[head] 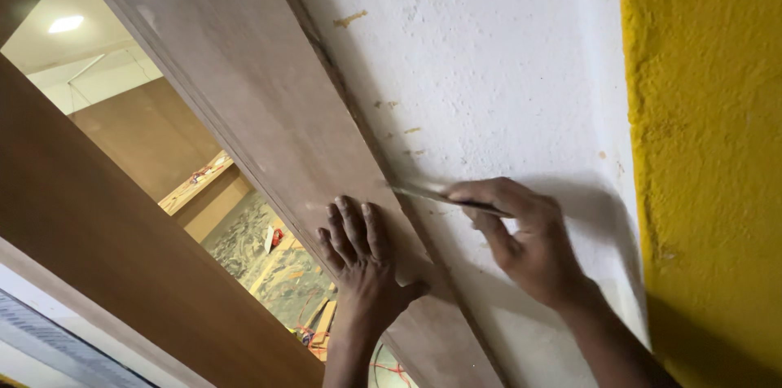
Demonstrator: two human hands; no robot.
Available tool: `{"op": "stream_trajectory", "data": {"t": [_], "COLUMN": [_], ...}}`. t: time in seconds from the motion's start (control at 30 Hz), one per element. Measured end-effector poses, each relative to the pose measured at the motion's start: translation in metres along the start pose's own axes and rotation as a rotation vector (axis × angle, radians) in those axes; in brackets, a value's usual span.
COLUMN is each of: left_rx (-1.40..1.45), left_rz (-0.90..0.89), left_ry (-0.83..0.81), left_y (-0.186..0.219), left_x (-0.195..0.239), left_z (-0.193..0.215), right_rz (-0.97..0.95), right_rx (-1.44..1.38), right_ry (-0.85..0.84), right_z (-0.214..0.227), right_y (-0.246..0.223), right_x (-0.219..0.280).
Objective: The person applies a liquid finish to a wooden door frame using a small rectangular applicator. They repeatedly dip the applicator into a can of finish and rub it along the edge of the frame where it meets the wall.
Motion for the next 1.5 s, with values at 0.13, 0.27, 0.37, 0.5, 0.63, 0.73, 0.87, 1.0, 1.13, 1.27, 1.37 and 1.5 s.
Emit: {"op": "stream_trajectory", "data": {"t": [0.13, 0.27, 0.37, 0.5, 0.63, 0.73, 0.87, 1.0, 1.13, 1.27, 1.37, 1.5], "left_rx": [-0.015, 0.006, -0.013, -0.016, -0.001, 0.009, -0.005, 0.004, 0.039, 0.007, 0.01, 0.018], "left_rz": [0.004, -0.074, -0.069, -0.059, -0.061, -0.077, -0.046, -0.054, -0.055, -0.017, -0.046, -0.072], "left_ry": [0.024, 0.109, 0.095, 0.091, 0.096, 0.115, 0.078, 0.091, 0.11, 0.056, 0.08, 0.093], "left_y": [0.0, 0.004, 0.003, 0.002, 0.002, 0.003, -0.001, -0.001, 0.0, -0.003, -0.002, 0.002], "left_x": [-0.003, 0.0, 0.001, 0.001, 0.001, 0.001, 0.0, 0.001, 0.001, 0.001, 0.002, 0.002], "left_z": [-0.002, 0.001, 0.001, 0.001, 0.001, 0.002, -0.002, -0.003, 0.001, -0.003, -0.001, -0.001], "right_rz": [-0.121, -0.03, 0.013, 0.061, 0.076, 0.1, 0.088, 0.105, 0.185, 0.133, 0.121, 0.312], "right_rx": [-0.002, 0.019, 0.072, 0.039, 0.07, 0.105, 0.043, 0.105, 0.177, 0.138, 0.229, 0.08], "right_ry": [0.109, 0.169, 0.173, 0.18, 0.158, 0.209, 0.237, 0.191, 0.138, 0.111, 0.138, 0.228], "right_z": [0.023, 0.022, 0.01, -0.002, -0.006, -0.001, -0.002, -0.011, -0.011, 0.004, 0.011, 0.008], "right_y": [0.004, -0.015, -0.027, -0.036, -0.043, -0.05, -0.049, -0.047, -0.053, -0.048, -0.042, -0.039], "right_x": [-0.01, -0.037, -0.051, -0.054, -0.05, -0.047, -0.048, -0.043, -0.025, -0.016, -0.035, -0.074]}}
Point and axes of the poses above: each hand's wrist, its own x-axis away from the middle knuckle, its own z-axis out of the back of the hand, y = z × x, the point moved 8 cm from there along -x, towards the middle knuckle, and after that the axes turned 5 degrees about x, right-handed, at the moved point
